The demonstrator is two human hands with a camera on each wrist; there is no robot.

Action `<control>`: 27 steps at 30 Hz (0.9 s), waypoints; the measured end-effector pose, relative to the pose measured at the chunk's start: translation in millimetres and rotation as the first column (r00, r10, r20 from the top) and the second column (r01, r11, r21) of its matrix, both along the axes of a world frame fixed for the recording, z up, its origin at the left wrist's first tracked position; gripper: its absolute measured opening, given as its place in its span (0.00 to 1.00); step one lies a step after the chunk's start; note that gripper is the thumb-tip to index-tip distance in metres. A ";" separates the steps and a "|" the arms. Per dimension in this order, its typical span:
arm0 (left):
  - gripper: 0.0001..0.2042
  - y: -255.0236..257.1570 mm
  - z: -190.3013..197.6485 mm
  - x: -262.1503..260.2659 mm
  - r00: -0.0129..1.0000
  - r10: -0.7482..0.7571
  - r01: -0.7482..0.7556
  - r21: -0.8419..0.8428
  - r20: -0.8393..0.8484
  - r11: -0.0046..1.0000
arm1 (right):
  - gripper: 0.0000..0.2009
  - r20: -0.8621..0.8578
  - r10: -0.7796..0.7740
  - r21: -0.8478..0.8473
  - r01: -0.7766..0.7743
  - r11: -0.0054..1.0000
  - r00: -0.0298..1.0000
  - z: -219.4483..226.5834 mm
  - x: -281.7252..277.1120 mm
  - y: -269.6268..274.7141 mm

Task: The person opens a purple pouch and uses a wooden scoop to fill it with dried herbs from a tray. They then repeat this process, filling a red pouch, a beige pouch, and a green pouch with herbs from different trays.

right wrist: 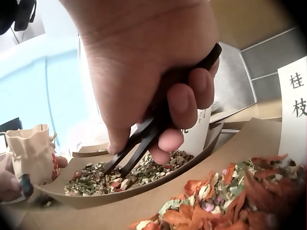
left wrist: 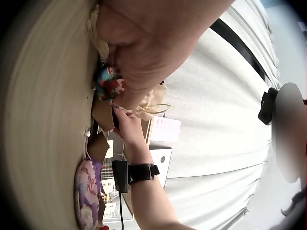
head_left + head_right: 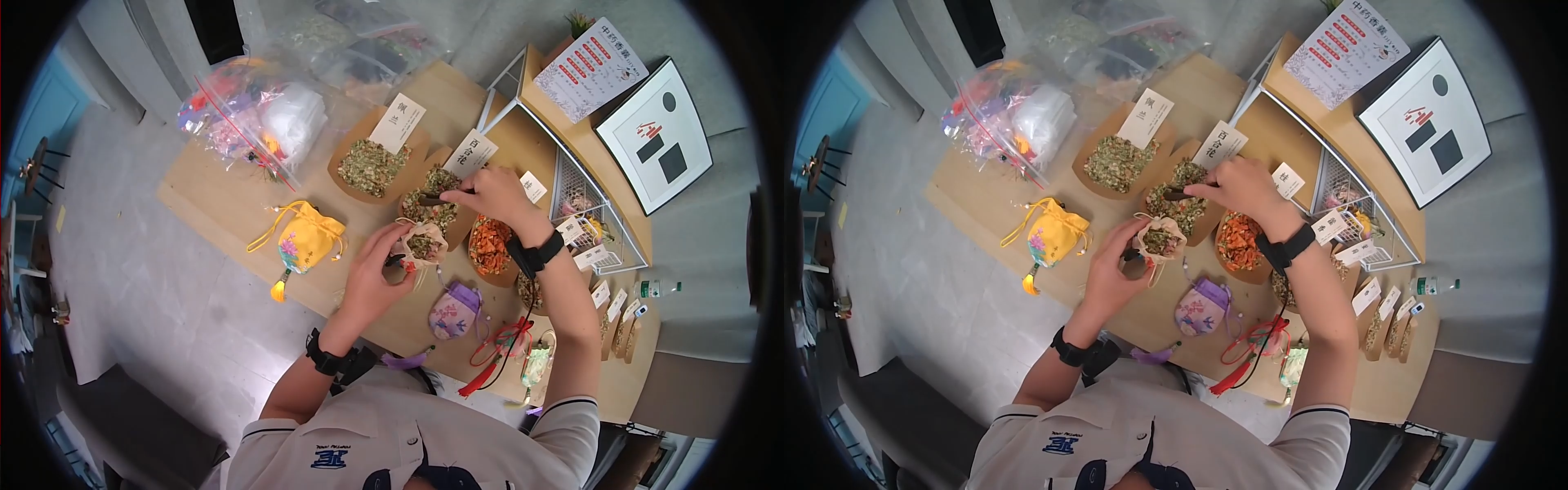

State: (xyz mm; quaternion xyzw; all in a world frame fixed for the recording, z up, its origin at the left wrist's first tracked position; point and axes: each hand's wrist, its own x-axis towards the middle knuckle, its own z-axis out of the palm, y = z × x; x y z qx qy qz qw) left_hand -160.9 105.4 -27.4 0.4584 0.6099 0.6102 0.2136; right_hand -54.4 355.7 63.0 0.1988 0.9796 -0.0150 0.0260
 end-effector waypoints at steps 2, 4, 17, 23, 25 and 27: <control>0.34 -0.1 1.3 0.2 1.000 -0.001 0.001 -0.004 0.000 1.000 | 0.28 -0.035 0.086 0.011 -0.085 0.996 0.996 -1.3 2.8 -4.0; 0.34 -0.5 2.6 0.2 1.000 0.002 -0.002 -0.005 -0.007 1.000 | 0.28 -0.024 0.099 -0.016 -0.099 0.995 0.995 -3.6 5.9 -4.5; 0.34 0.3 -0.4 1.0 1.000 0.008 -0.008 -0.007 0.000 1.000 | 0.29 -0.052 0.189 0.288 -0.166 0.943 0.981 -22.6 21.9 -27.2; 0.34 1.3 -3.4 1.7 0.999 0.021 -0.021 0.005 0.033 1.000 | 0.24 -0.181 0.120 0.276 -0.067 0.959 0.976 -14.9 29.6 -27.7; 0.34 1.7 -5.3 2.7 0.999 0.027 -0.027 0.011 0.040 1.000 | 0.24 -0.195 0.134 0.292 -0.073 0.954 0.972 -18.4 34.0 -24.3; 0.34 1.6 -5.7 3.1 0.998 0.037 -0.037 0.013 0.054 0.999 | 0.25 -0.196 0.147 0.317 -0.079 0.945 0.970 -21.1 35.8 -23.2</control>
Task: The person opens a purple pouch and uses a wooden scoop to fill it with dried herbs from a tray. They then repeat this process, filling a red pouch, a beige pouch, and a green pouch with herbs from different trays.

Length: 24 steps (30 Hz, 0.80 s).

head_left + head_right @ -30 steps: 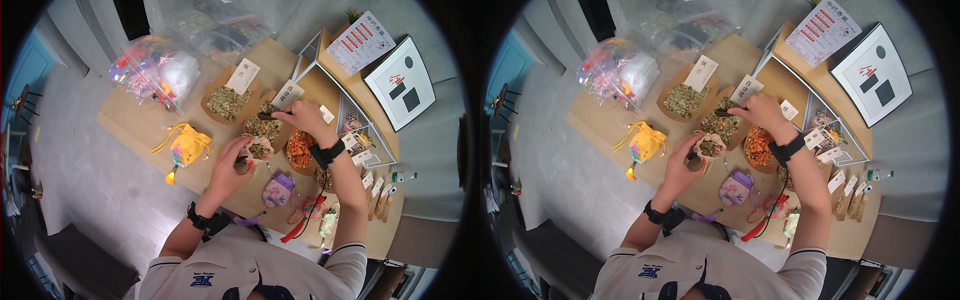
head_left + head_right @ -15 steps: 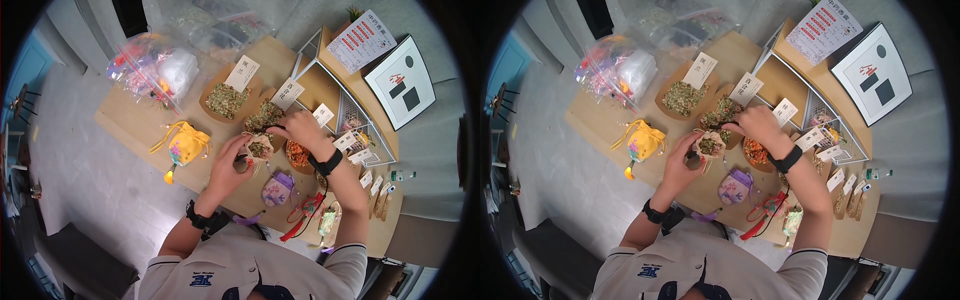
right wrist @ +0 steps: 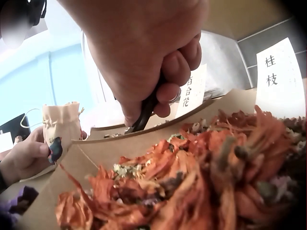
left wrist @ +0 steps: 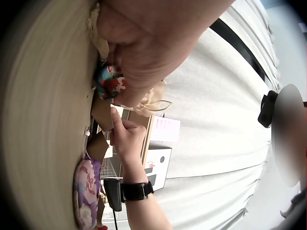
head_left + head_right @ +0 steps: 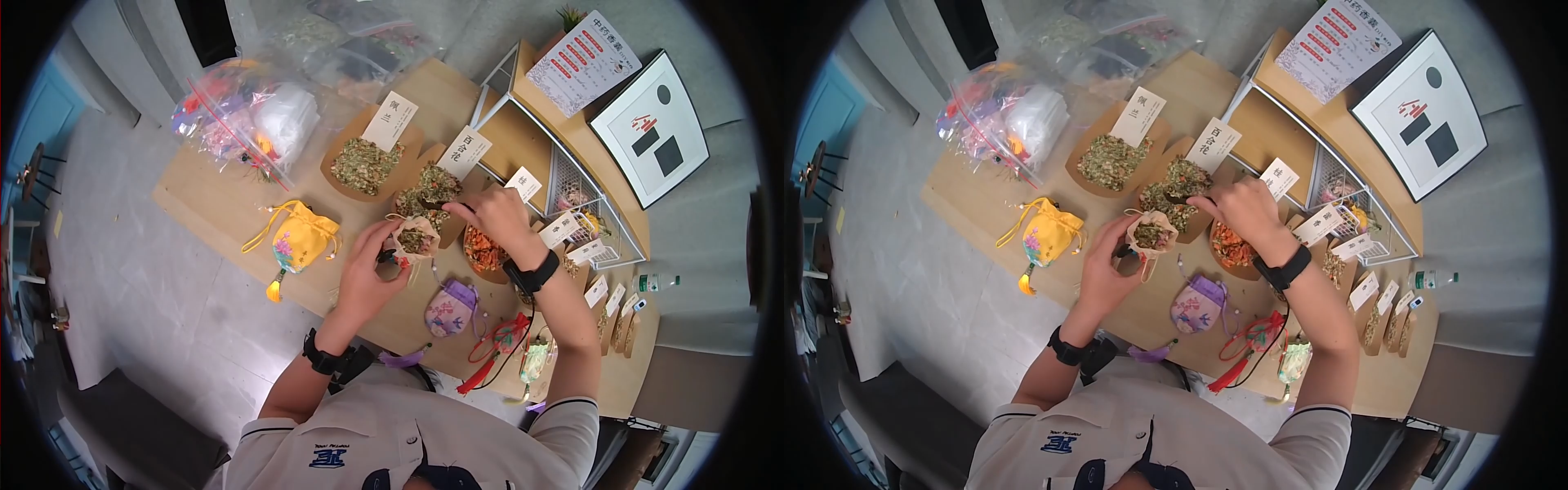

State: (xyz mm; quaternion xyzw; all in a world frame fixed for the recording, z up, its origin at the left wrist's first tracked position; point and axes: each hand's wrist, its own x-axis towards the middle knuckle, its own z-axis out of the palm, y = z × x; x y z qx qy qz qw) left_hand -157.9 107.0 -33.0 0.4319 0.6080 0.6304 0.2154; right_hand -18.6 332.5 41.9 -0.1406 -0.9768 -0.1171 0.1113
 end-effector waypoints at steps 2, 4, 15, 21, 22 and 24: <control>0.33 0.3 -0.6 0.2 1.000 0.005 -0.005 0.005 0.008 1.000 | 0.28 0.007 0.004 0.036 -0.004 0.999 1.000 -0.6 2.1 -1.4; 0.33 1.0 -1.5 0.1 1.000 0.005 -0.005 0.010 0.012 1.000 | 0.28 -0.023 -0.013 0.030 0.014 0.999 1.000 7.5 4.2 -4.2; 0.34 -0.3 2.6 -0.3 1.000 0.007 -0.007 -0.003 0.002 1.000 | 0.26 -0.148 0.202 -0.053 -0.212 0.976 0.968 58.0 6.3 -44.6; 0.34 -1.1 4.3 -1.8 1.000 0.005 -0.005 0.008 -0.010 1.000 | 0.28 -0.061 0.207 -0.005 -0.207 0.978 0.976 57.0 1.5 -52.6; 0.34 -0.9 4.0 -1.7 1.000 0.004 -0.004 0.012 -0.016 1.000 | 0.28 -0.063 0.194 -0.012 -0.195 0.981 0.979 58.9 2.1 -52.1; 0.34 -0.8 4.7 -1.4 1.000 0.000 0.000 0.007 -0.006 1.000 | 0.28 -0.056 0.183 -0.023 -0.185 0.983 0.982 62.3 3.2 -51.4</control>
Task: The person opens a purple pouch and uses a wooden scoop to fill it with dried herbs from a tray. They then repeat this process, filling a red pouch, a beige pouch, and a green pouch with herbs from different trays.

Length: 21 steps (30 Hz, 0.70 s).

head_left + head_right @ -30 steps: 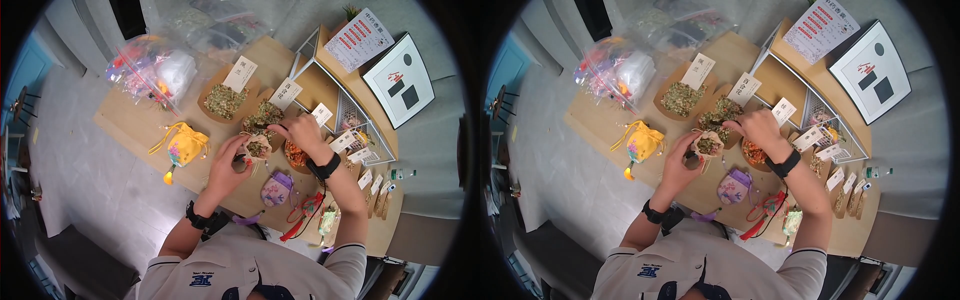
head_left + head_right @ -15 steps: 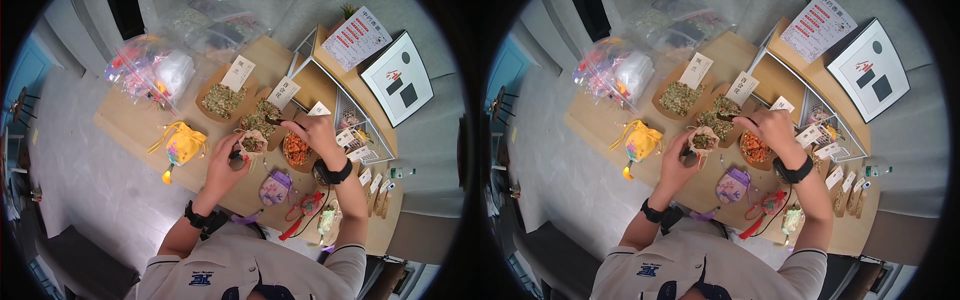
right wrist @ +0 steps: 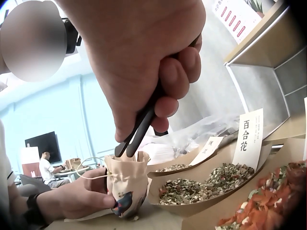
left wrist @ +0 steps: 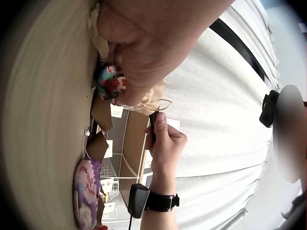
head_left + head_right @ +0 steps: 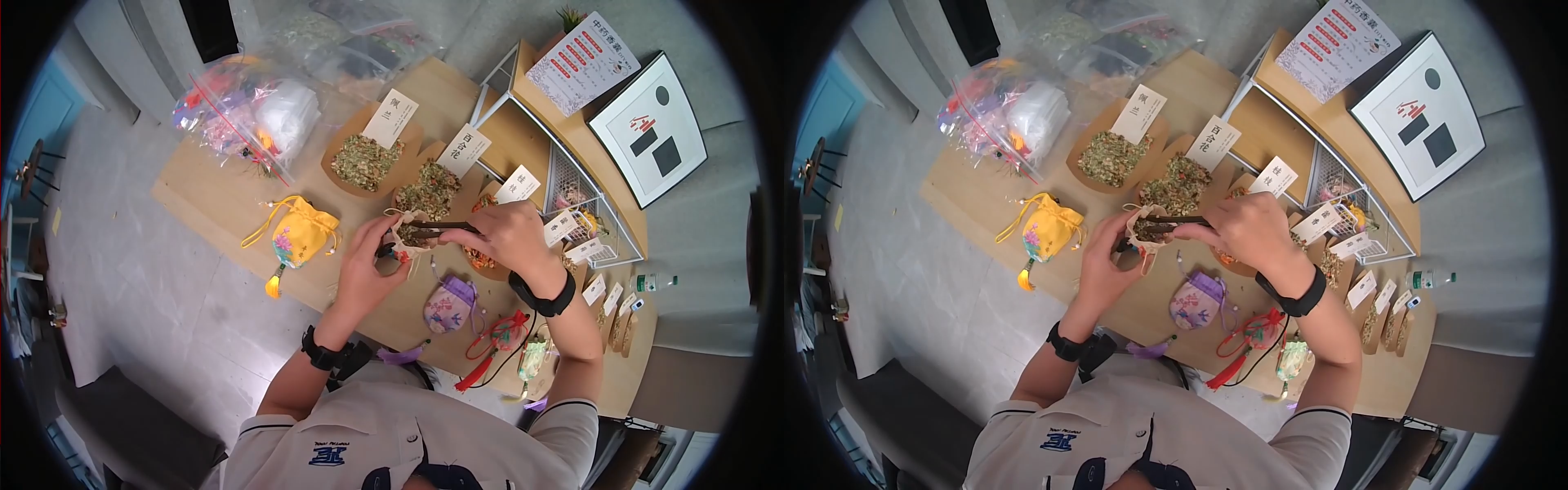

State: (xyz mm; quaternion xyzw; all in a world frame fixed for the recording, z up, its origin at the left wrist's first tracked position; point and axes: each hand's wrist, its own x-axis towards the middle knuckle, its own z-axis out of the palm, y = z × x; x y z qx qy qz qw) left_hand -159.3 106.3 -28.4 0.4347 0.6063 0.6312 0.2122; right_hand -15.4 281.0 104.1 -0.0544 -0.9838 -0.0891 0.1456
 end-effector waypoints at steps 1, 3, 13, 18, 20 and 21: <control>0.34 -0.1 0.1 0.1 1.000 -0.003 0.003 -0.004 0.005 1.000 | 0.28 0.008 0.002 -0.002 -0.001 1.000 1.000 1.3 0.6 0.0; 0.34 0.2 -0.9 0.3 1.000 -0.001 0.001 0.000 0.001 1.000 | 0.27 0.012 0.017 -0.026 -0.017 1.000 1.000 -0.5 0.3 -0.2; 0.33 0.3 1.1 1.3 1.000 0.017 -0.017 -0.004 -0.015 1.000 | 0.26 0.212 -0.277 -0.082 0.300 0.950 0.937 1.2 9.7 49.4; 0.33 0.2 -1.8 -0.4 1.000 -0.003 0.003 -0.015 0.011 1.000 | 0.32 0.385 -0.304 -0.067 0.355 0.932 0.871 -16.9 7.6 71.0; 0.33 0.3 -1.7 -1.1 1.000 -0.004 0.004 -0.022 0.009 1.000 | 0.33 0.442 -0.295 -0.079 0.365 0.928 0.847 -18.5 2.7 69.6; 0.33 0.8 -1.7 -1.1 1.000 -0.003 0.003 -0.019 0.002 1.000 | 0.33 0.468 -0.291 -0.086 0.370 0.925 0.835 -20.1 0.4 67.9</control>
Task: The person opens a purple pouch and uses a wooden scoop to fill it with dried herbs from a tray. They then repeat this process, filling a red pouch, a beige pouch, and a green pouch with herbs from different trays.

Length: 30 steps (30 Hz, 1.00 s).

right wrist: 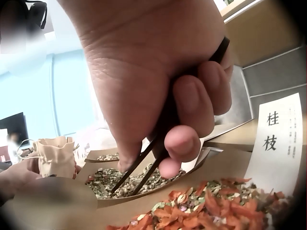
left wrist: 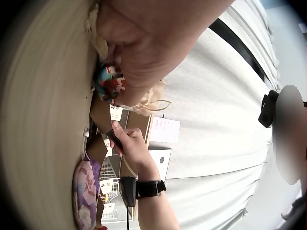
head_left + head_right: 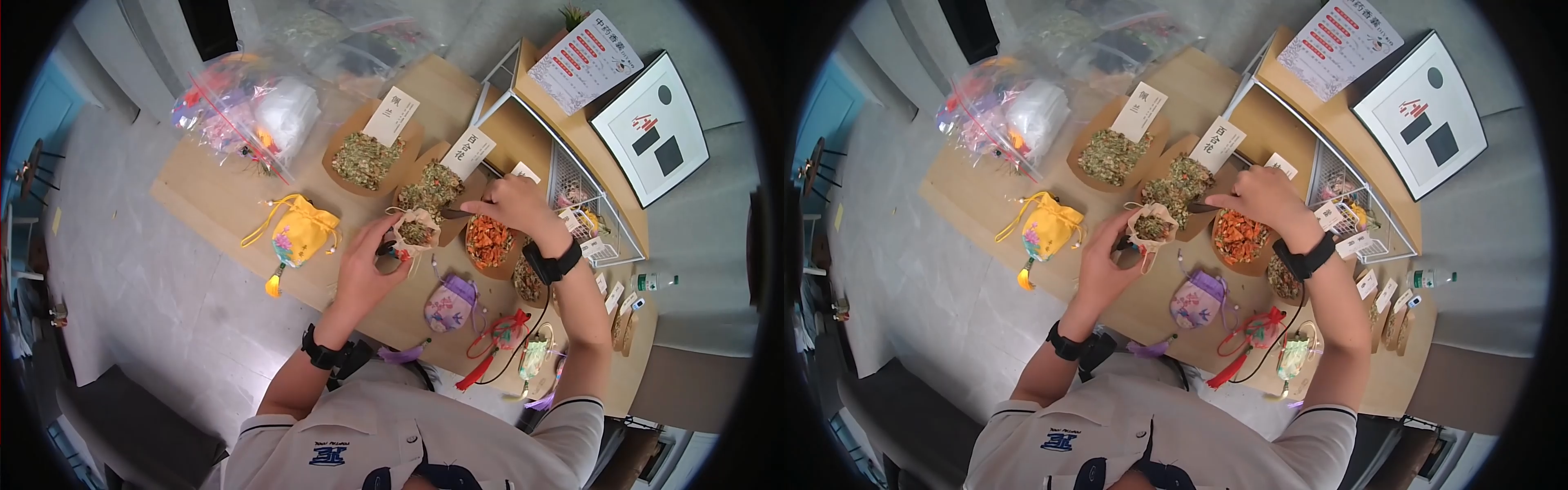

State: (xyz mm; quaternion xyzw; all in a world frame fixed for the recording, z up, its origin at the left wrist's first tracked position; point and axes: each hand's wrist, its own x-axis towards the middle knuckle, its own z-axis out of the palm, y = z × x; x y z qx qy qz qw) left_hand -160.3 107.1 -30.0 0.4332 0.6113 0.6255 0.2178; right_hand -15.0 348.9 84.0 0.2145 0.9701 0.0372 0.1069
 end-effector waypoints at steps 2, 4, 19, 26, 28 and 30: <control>0.33 0.5 0.1 -0.3 1.000 -0.003 0.003 0.001 -0.010 1.000 | 0.33 0.030 -0.012 -0.051 0.014 0.999 0.999 -3.4 -4.8 -4.5; 0.33 -0.3 1.0 -0.2 1.000 -0.006 0.006 -0.006 -0.012 1.000 | 0.33 0.045 -0.024 -0.123 0.030 0.992 0.999 -7.2 -10.8 -9.7; 0.33 -0.4 1.0 0.3 1.000 -0.014 0.015 -0.021 0.024 1.000 | 0.26 -0.138 -0.034 -0.071 0.025 0.997 0.990 -20.6 -5.4 -35.1; 0.32 0.5 -1.2 1.2 1.000 0.003 -0.003 0.006 0.008 1.000 | 0.23 -0.347 -0.124 -0.064 0.109 0.992 0.929 -9.2 2.1 -24.8; 0.32 0.7 -0.8 1.6 1.000 0.009 -0.009 0.007 0.000 1.000 | 0.23 -0.405 -0.126 -0.092 0.096 0.991 0.906 -5.2 3.3 -23.9; 0.33 0.8 0.3 1.5 1.000 0.014 -0.014 0.008 -0.008 1.000 | 0.23 -0.441 -0.099 -0.103 0.060 0.993 0.892 2.0 4.5 -27.3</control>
